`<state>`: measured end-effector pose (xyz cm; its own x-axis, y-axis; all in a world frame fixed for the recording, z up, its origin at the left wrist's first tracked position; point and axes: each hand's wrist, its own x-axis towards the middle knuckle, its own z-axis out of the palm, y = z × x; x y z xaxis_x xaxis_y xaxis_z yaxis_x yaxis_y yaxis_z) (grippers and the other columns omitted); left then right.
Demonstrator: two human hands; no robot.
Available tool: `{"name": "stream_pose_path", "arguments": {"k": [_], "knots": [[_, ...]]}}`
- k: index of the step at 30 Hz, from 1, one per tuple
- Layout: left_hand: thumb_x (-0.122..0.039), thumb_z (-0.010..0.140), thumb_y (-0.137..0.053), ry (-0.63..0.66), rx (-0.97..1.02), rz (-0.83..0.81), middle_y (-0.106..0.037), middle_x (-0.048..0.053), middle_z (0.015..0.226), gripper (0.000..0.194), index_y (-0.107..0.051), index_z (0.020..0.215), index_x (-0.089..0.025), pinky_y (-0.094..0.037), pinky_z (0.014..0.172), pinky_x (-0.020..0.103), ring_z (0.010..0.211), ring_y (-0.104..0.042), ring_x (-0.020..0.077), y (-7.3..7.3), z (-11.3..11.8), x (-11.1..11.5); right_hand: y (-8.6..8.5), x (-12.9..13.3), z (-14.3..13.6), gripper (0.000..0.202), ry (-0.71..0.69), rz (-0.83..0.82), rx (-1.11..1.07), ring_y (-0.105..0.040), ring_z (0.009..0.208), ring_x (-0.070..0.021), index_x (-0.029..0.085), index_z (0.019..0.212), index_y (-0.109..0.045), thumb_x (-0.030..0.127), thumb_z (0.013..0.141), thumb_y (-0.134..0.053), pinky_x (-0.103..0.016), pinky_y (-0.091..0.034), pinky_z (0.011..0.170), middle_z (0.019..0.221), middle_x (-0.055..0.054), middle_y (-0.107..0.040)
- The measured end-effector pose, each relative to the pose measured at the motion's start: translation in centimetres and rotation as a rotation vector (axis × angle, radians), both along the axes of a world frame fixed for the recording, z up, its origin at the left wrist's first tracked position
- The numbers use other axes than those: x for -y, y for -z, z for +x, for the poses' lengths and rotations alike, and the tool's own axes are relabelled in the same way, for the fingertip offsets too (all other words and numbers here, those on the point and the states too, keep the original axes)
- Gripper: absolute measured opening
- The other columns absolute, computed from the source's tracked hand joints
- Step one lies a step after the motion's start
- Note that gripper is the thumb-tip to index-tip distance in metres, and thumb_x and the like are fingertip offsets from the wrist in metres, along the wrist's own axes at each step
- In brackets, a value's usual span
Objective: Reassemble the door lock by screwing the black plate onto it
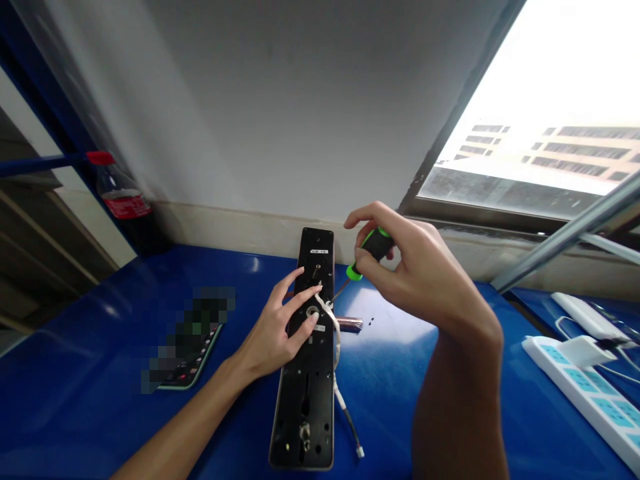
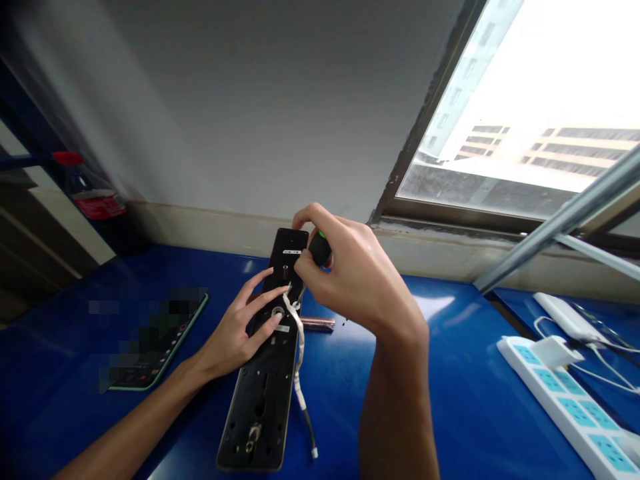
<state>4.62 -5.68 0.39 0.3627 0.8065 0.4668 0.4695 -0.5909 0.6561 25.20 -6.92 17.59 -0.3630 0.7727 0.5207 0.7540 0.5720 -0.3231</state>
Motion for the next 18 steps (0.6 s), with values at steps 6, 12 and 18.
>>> {"name": "stream_pose_path", "arguments": {"k": [6, 12, 18], "knots": [[-0.034, 0.098, -0.055, 0.006, 0.004, 0.010, -0.026, 0.007, 0.164, 0.045, -0.054, 0.142, -0.030, -0.037, 0.119, 0.059, 0.146, -0.038, 0.0349, 0.02, -0.06, -0.06, 0.03, -0.11, -0.03, 0.016, 0.031, -0.009, -0.007, -0.055, 0.055, -0.0103, 0.021, 0.103, -0.067, 0.028, 0.093, -0.057, -0.026, -0.040, 0.053, 0.072, 0.000, -0.067], [-0.033, 0.098, -0.054, 0.013, 0.007, -0.007, -0.025, 0.008, 0.164, 0.045, -0.054, 0.143, -0.029, -0.037, 0.119, 0.057, 0.147, -0.036, 0.0340, 0.00, -0.06, 0.00, -0.04, 0.13, -0.22, 0.029, -0.016, -0.011, -0.011, -0.062, 0.065, -0.0125, 0.020, 0.112, -0.062, 0.016, 0.083, -0.060, -0.027, -0.046, 0.062, 0.081, 0.000, -0.070], [-0.033, 0.098, -0.055, 0.013, 0.015, 0.004, -0.025, 0.007, 0.164, 0.046, -0.053, 0.143, -0.031, -0.038, 0.119, 0.057, 0.148, -0.036, 0.0338, 0.07, -0.02, -0.05, 0.00, -0.06, -0.16, 0.018, 0.037, 0.015, -0.001, -0.060, 0.060, -0.0117, 0.021, 0.105, -0.069, 0.029, 0.093, -0.058, -0.028, -0.043, 0.061, 0.076, -0.001, -0.069]]}}
